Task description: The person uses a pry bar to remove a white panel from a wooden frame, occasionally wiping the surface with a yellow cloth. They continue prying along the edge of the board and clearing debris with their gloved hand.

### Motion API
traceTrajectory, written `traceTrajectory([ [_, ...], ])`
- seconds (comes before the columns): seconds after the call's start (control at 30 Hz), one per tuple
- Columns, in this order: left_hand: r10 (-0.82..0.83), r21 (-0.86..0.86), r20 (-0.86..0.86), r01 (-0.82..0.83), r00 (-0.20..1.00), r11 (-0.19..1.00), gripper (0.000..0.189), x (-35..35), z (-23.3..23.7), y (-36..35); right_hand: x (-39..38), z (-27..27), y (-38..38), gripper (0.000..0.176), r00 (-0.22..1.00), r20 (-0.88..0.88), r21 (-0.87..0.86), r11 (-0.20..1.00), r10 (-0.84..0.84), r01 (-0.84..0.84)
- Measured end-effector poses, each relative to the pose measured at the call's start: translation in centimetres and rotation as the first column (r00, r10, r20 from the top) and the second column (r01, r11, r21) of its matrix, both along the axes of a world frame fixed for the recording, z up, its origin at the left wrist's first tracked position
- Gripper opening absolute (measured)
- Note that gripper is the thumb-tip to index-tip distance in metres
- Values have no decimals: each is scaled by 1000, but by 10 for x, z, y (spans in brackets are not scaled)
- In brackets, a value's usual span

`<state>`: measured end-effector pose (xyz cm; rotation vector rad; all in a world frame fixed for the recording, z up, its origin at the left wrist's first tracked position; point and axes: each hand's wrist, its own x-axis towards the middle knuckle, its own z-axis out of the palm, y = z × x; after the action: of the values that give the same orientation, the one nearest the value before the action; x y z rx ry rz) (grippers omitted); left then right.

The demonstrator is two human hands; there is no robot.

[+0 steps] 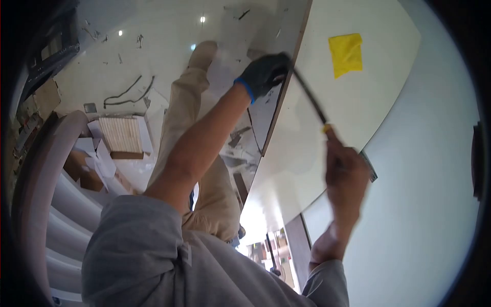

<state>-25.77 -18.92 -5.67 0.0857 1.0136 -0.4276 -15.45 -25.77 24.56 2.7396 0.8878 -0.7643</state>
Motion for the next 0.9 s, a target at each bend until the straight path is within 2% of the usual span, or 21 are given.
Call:
traceTrajectory([
  [0.03, 5, 61, 39, -7, 999, 998, 21, 9, -9, 7, -12, -20, -12, 27, 997, 58, 11, 998, 60, -61],
  [0.07, 7, 119, 71, -16, 997, 993, 21, 13, -14, 11, -32, -44, -27, 26, 999, 6, 12, 999, 38, -38],
  [0.1, -64, 97, 24, 61, 998, 993, 22, 0, -14, 6, -49, -58, -37, 25, 996, -29, -88, 992, 82, -85],
  [0.17, -206, 26, -81, 209, 975, 978, 23, -33, -21, -13, -65, -55, -50, 24, 996, -29, -37, 996, 79, -80],
  [0.2, -66, 168, 142, 41, 988, 985, 22, -36, -25, -23, -65, -46, -54, 24, 999, 28, 18, 999, 43, -43],
  [0.27, -112, 346, 206, 35, 972, 937, 21, -72, -34, -56, -65, -8, -53, 22, 996, 82, 37, 999, -32, 29],
  [0.3, -147, 421, 247, 30, 958, 907, 20, -81, -39, -72, -77, -7, -64, 23, 997, 64, 23, 999, -35, 34],
  [0.37, -215, 626, 359, -64, 908, 777, 19, -61, -67, -60, -86, -35, -75, 25, 996, 85, 84, 996, -8, 1],
  [0.43, -179, 565, 280, -11, 943, 825, 19, -71, -46, -64, -113, -62, -85, 25, 999, -15, -57, 998, 35, -36],
  [0.5, -79, 240, 5, 75, 997, 968, 20, -72, -26, -57, -120, -50, -91, 26, 999, -20, -102, 994, 44, -46],
  [0.53, 14, 277, 231, -80, 973, 957, 18, -68, -20, -61, -122, -37, -98, 26, 999, 35, -14, 1000, 0, 0],
  [0.57, -3, 292, 241, -69, 970, 954, 18, -68, -16, -67, -123, -18, -103, 27, 996, 67, 55, 997, -54, 50],
  [0.6, -26, 291, 241, -47, 970, 956, 18, -61, 20, -56, -125, 2, -101, 30, 993, 80, 79, 993, -90, 83],
  [0.63, -42, 300, 257, -39, 965, 953, 19, -55, 40, -52, -127, 13, -106, 31, 994, 86, 35, 997, -73, 70],
  [0.67, 2, 248, 130, -34, 991, 968, 21, -58, 48, -57, -133, 7, -117, 31, 995, 83, 77, 996, -58, 52],
  [0.7, -47, 259, 142, 9, 989, 966, 22, -65, 35, -60, -143, -6, -131, 31, 996, 82, 119, 992, -46, 36],
  [0.77, -140, 271, 146, 97, 979, 958, 24, -100, -8, -77, -166, -38, -145, 31, 998, 35, 97, 994, -51, 47],
  [0.8, -197, 226, 52, 180, 979, 957, 25, -111, -20, -78, -176, -57, -146, 29, 996, 4, 55, 995, -87, 86],
  [0.83, -208, 240, 69, 186, 976, 953, 26, -124, -42, -83, -184, -76, -144, 26, 992, -21, 12, 992, -128, 128],
  [0.9, -216, 271, 109, 180, 970, 946, 27, -134, -91, -88, -180, -114, -133, 26, 996, -18, -1, 996, -85, 85],
])
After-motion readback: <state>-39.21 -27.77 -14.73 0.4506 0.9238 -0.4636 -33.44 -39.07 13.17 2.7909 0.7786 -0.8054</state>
